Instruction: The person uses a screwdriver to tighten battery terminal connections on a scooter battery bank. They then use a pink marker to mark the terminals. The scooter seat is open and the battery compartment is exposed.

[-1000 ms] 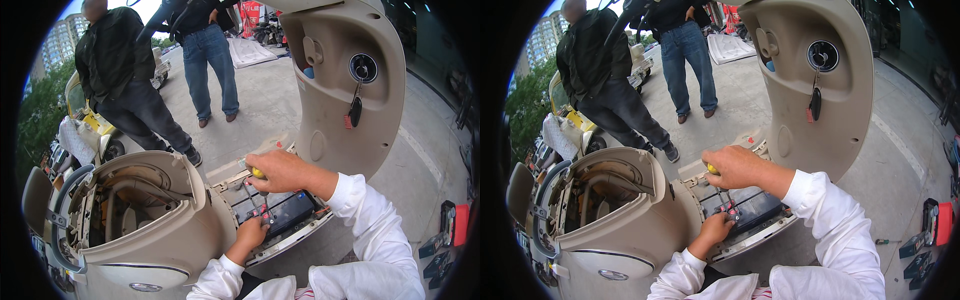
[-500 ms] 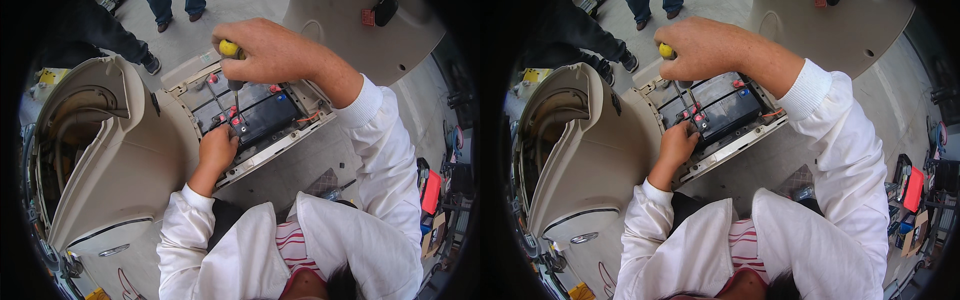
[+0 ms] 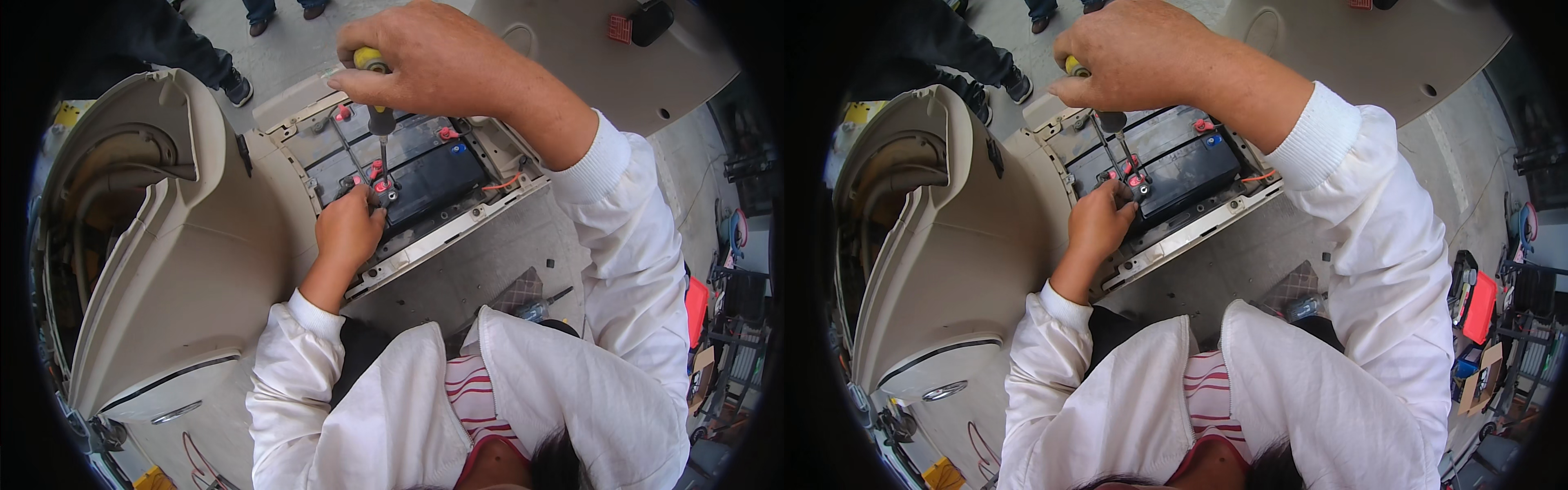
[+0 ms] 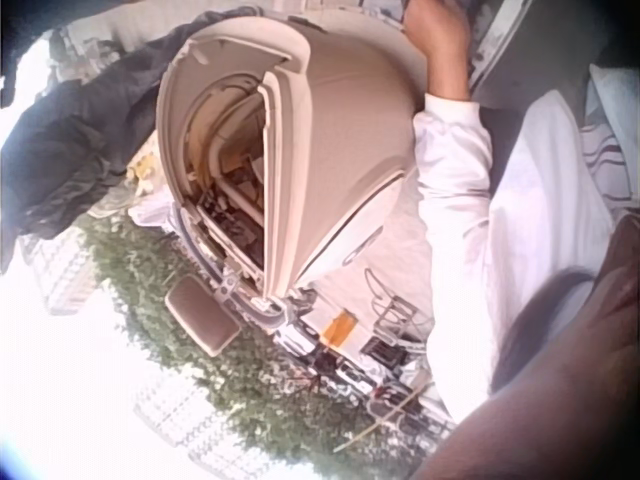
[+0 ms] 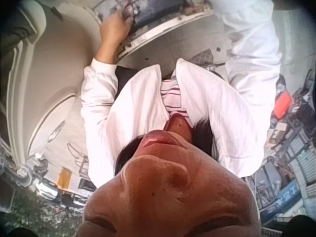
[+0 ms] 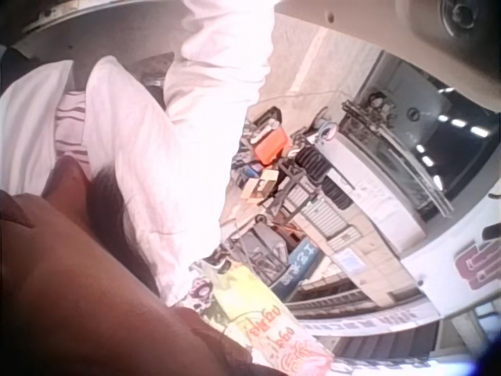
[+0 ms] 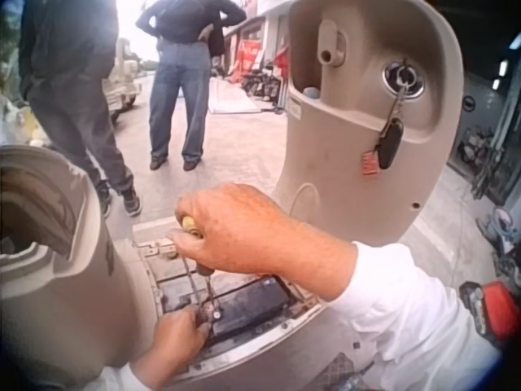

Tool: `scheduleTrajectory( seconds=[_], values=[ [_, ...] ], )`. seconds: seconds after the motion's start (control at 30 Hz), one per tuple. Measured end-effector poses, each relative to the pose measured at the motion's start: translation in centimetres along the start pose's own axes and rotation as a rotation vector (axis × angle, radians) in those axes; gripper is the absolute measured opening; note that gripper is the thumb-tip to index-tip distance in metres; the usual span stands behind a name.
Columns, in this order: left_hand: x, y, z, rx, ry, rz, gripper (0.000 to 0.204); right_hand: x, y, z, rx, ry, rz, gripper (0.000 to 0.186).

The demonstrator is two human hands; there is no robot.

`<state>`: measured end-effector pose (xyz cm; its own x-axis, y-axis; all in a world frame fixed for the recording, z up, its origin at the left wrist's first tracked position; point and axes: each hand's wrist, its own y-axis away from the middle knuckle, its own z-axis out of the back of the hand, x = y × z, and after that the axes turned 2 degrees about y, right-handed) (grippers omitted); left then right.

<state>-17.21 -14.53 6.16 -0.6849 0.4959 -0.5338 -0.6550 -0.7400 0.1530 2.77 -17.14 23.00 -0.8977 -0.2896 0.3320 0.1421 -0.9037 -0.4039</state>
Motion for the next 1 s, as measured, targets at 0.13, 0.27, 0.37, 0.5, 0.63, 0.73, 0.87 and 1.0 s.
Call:
scheduleTrajectory(
  seconds=[0.13,0.27,0.37,0.5,0.63,0.73,0.87,1.0],
  values=[
    [0.0,-0.1,-0.2,-0.007,-0.039,-0.019,0.018,0.5,0.0,0.6,0.031,-0.161,0.025,0.028],
    [0.1,-0.2,-0.3,-0.011,-0.015,-0.015,0.018,1.8,-0.5,1.3,0.145,0.118,-0.116,0.026],
    [0.5,-0.4,-0.6,0.023,0.055,-0.034,0.020,0.9,-0.5,0.6,0.119,0.064,-0.047,0.029],
    [0.7,-0.5,-1.0,-0.017,0.058,-0.032,0.021,1.0,-0.5,0.4,0.109,0.023,-0.027,0.031],
    [0.6,-0.6,-1.1,-0.024,0.062,-0.029,0.020,0.8,-0.6,0.3,0.109,0.083,-0.042,0.032],
    [0.8,-0.8,-1.2,-0.017,0.068,-0.033,0.020,-0.1,-0.5,0.2,0.049,-0.125,0.109,0.032],
    [0.8,-0.8,-1.2,-0.012,0.078,-0.023,0.021,0.7,-0.7,0.6,0.103,0.057,-0.018,0.030],
    [0.7,-0.9,-1.2,-0.005,0.062,-0.019,0.021,0.3,-1.0,0.9,0.168,0.017,-0.030,0.029]
  ],
)
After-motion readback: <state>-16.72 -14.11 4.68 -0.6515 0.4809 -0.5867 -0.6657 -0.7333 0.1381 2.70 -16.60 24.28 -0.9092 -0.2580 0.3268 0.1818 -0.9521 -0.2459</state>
